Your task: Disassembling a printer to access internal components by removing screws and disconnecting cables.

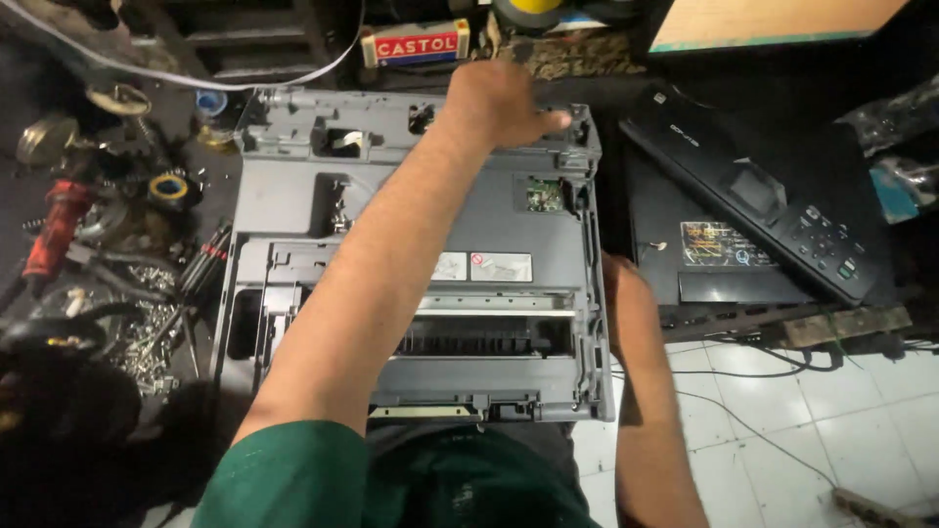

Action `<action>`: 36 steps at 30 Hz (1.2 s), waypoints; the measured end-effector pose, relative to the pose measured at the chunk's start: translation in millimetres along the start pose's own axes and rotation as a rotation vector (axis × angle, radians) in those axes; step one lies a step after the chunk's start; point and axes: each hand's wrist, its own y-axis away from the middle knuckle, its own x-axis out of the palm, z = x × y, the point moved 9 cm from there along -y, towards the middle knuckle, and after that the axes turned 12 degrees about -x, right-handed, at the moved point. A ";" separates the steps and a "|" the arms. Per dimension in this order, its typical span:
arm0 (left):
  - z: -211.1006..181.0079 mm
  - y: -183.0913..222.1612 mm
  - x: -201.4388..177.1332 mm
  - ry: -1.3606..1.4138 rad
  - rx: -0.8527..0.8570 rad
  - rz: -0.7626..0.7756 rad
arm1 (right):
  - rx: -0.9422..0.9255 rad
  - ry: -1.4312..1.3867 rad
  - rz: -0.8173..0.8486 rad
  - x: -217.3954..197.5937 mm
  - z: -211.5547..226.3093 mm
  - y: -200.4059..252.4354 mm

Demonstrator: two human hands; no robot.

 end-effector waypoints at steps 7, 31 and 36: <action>-2.4 -7.6 8.6 -0.073 0.083 0.220 | -0.181 -0.045 0.081 17.9 -30.5 -32.5; 18.6 8.1 -13.1 0.157 0.020 0.261 | -0.200 0.113 0.039 7.4 5.1 -61.9; 35.7 -14.9 -0.8 0.101 0.044 0.184 | -0.380 0.206 -0.109 102.1 -102.5 -186.5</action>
